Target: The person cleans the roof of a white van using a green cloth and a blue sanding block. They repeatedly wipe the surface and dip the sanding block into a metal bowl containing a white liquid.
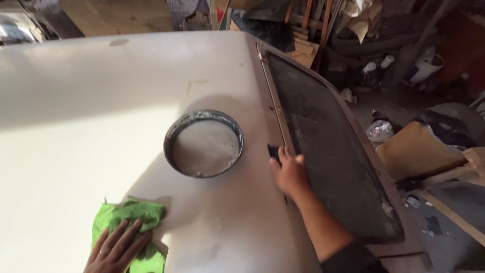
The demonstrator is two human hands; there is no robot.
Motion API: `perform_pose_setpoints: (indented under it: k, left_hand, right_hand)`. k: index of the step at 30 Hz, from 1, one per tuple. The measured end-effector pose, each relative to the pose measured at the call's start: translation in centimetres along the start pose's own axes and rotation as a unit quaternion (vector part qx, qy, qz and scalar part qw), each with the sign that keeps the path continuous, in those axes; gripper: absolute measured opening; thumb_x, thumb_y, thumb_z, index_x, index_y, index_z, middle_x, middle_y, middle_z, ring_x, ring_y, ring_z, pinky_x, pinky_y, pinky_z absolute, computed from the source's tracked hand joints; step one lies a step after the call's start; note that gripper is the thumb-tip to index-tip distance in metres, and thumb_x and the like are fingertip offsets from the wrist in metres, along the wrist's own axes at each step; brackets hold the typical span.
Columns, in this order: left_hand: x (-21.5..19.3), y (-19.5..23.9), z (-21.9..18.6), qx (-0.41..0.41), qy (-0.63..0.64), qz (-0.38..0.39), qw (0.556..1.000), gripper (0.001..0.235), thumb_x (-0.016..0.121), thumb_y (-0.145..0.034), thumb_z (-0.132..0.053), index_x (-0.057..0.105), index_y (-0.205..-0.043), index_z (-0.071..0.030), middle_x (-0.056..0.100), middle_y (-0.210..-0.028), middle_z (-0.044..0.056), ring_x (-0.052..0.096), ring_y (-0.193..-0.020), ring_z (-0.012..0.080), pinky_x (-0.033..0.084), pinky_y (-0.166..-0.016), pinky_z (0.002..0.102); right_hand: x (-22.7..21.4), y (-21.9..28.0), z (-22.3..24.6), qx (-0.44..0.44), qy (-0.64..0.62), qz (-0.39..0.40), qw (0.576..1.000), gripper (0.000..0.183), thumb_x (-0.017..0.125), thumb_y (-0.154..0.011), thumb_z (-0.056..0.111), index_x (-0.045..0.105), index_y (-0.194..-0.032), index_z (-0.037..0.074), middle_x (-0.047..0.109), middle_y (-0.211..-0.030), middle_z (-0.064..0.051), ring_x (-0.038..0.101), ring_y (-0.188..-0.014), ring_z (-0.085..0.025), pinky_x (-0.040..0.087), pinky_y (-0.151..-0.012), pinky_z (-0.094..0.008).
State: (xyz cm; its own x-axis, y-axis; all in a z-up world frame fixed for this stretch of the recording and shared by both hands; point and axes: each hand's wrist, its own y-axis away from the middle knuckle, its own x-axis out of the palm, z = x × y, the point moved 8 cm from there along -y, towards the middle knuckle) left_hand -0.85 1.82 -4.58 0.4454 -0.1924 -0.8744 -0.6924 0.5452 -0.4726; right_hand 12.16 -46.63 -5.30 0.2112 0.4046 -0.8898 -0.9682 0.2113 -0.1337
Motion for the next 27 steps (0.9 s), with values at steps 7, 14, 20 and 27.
perform_pose_setpoints:
  k: [7,14,20,27]
  left_hand:
    - [1.2,0.4,0.5,0.005,-0.025,-0.005,1.000,0.061,0.035,-0.093,-0.068,0.045,-0.145,-0.039,0.040,-0.159,-0.005,0.037,-0.147,0.0198,0.027,-0.125,0.055]
    - [1.3,-0.6,0.8,-0.024,-0.022,0.022,0.999,0.061,0.039,-0.087,-0.068,0.050,-0.140,-0.039,0.043,-0.154,-0.004,0.039,-0.143,0.0220,0.029,-0.121,0.056]
    - [4.0,-1.2,2.5,0.002,-0.043,-0.013,0.999,0.058,0.041,-0.088,-0.065,0.053,-0.138,-0.037,0.046,-0.152,-0.002,0.042,-0.141,0.0235,0.031,-0.119,0.055]
    - [5.6,1.3,2.7,-0.013,-0.027,0.014,0.999,0.048,0.049,-0.088,-0.053,0.060,-0.132,-0.038,0.052,-0.147,-0.001,0.046,-0.137,0.0238,0.033,-0.118,0.055]
  right_hand:
    - [1.4,-2.2,-1.2,-0.003,-0.023,-0.018,1.000,0.061,0.057,-0.100,0.040,0.054,-0.145,0.000,0.051,-0.151,-0.018,0.052,-0.121,-0.043,0.039,-0.108,-0.043]
    - [0.0,-2.7,-1.1,0.021,-0.034,-0.045,0.998,0.061,0.061,-0.094,0.042,0.057,-0.143,0.006,0.053,-0.151,-0.012,0.055,-0.117,-0.037,0.042,-0.106,-0.039]
    - [-2.1,-4.0,1.0,0.018,0.025,-0.036,0.999,0.060,0.059,-0.096,0.044,0.059,-0.142,0.005,0.056,-0.148,-0.012,0.057,-0.116,-0.037,0.043,-0.107,-0.041]
    - [0.3,-2.1,-1.4,-0.001,0.001,-0.048,0.999,0.059,0.061,-0.095,0.040,0.060,-0.140,0.002,0.055,-0.146,-0.016,0.057,-0.110,-0.041,0.044,-0.103,-0.044]
